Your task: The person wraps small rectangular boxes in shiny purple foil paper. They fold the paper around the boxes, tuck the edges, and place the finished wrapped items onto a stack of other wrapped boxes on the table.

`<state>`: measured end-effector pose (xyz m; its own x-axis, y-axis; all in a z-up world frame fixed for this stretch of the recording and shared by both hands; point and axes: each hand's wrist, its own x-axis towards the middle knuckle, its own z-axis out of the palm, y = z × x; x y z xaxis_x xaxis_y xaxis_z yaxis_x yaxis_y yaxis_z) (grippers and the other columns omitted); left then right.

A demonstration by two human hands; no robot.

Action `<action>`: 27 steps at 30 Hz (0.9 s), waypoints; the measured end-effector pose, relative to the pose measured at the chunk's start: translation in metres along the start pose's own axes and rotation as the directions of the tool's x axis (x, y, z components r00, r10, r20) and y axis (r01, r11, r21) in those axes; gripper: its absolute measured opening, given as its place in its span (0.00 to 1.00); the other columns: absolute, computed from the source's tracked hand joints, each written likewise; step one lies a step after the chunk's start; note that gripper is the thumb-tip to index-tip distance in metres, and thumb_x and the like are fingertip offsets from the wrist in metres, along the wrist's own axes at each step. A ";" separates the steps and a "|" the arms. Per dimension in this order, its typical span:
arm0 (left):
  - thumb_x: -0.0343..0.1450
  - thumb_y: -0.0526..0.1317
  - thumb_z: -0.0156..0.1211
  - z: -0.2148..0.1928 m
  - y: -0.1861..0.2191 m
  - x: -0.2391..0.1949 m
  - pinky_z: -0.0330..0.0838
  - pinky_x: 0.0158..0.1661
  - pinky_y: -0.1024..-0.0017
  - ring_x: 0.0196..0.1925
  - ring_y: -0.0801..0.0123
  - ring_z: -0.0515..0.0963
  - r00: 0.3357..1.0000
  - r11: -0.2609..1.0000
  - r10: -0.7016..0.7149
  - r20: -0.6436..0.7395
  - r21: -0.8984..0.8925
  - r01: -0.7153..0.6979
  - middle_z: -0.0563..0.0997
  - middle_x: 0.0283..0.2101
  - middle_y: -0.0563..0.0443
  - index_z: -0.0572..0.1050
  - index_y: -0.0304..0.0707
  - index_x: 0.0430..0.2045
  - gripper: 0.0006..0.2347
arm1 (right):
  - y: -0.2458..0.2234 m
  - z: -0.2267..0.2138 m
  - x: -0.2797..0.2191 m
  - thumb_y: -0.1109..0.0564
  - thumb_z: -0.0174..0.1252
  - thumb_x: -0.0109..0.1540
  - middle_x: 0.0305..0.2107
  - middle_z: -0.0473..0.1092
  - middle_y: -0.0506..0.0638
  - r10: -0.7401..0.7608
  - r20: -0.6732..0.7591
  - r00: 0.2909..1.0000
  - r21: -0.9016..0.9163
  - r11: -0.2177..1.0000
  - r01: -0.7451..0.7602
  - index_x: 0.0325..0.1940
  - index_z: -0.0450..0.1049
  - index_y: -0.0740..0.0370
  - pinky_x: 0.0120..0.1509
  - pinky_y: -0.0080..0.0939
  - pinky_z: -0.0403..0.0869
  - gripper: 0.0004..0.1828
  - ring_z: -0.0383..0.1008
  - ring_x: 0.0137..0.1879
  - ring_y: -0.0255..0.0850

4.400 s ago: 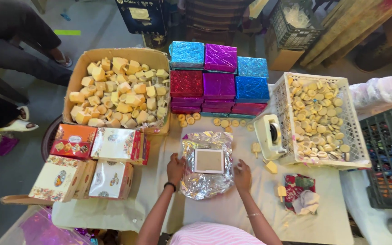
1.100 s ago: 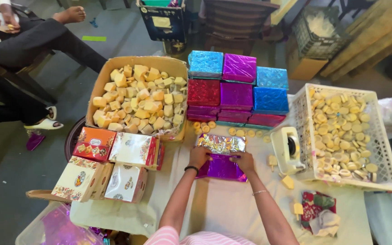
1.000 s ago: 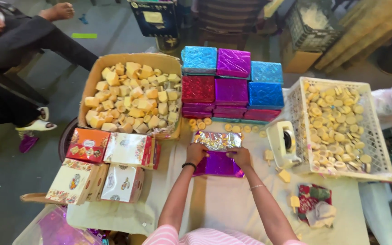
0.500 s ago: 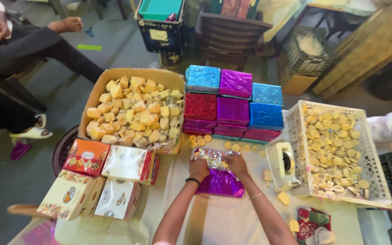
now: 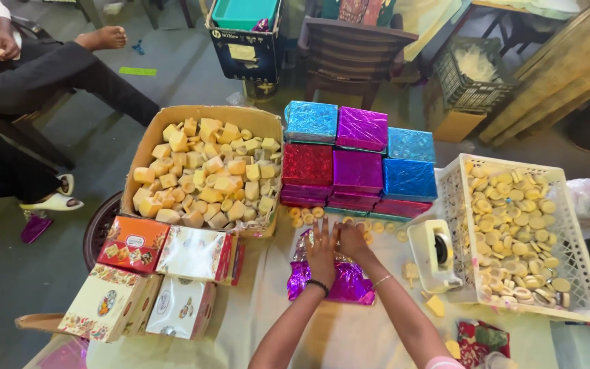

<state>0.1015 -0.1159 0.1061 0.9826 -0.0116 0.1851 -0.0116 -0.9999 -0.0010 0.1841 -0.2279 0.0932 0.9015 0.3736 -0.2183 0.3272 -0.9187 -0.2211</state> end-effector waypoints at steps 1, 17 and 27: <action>0.70 0.36 0.51 -0.002 -0.001 0.005 0.52 0.65 0.47 0.78 0.50 0.45 1.000 1.000 0.000 0.002 0.004 0.000 0.46 0.78 0.50 0.53 0.59 0.73 0.32 | 0.005 -0.002 0.001 0.47 0.68 0.53 0.49 0.75 0.50 -0.002 0.000 1.000 0.004 1.000 0.002 0.52 0.76 0.53 0.60 0.53 0.62 0.24 0.69 0.63 0.47; 0.66 0.35 0.56 0.063 -0.041 0.002 0.68 0.51 0.61 0.36 0.64 0.82 0.960 0.946 0.278 -0.026 -0.169 -0.278 0.82 0.29 0.51 0.80 0.48 0.21 0.06 | -0.045 0.063 -0.160 0.54 0.59 0.59 0.56 0.72 0.54 -0.177 -0.419 0.890 0.056 0.974 0.220 0.59 0.74 0.60 0.68 0.56 0.63 0.24 0.69 0.64 0.52; 0.63 0.34 0.60 0.045 -0.046 -0.015 0.73 0.43 0.63 0.40 0.60 0.83 0.936 0.919 0.350 0.022 -0.204 -0.339 0.81 0.34 0.50 0.79 0.44 0.29 0.05 | -0.083 0.048 -0.172 0.28 0.64 0.52 0.74 0.49 0.55 -0.047 -0.276 0.960 0.084 0.994 0.073 0.77 0.52 0.57 0.76 0.68 0.46 0.57 0.44 0.80 0.53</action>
<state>0.0952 -0.0699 0.0596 0.9202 -0.3610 0.1511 -0.3812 -0.9143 0.1367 -0.0115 -0.2097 0.1035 0.9283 0.3665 0.0631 0.3670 -0.8752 -0.3153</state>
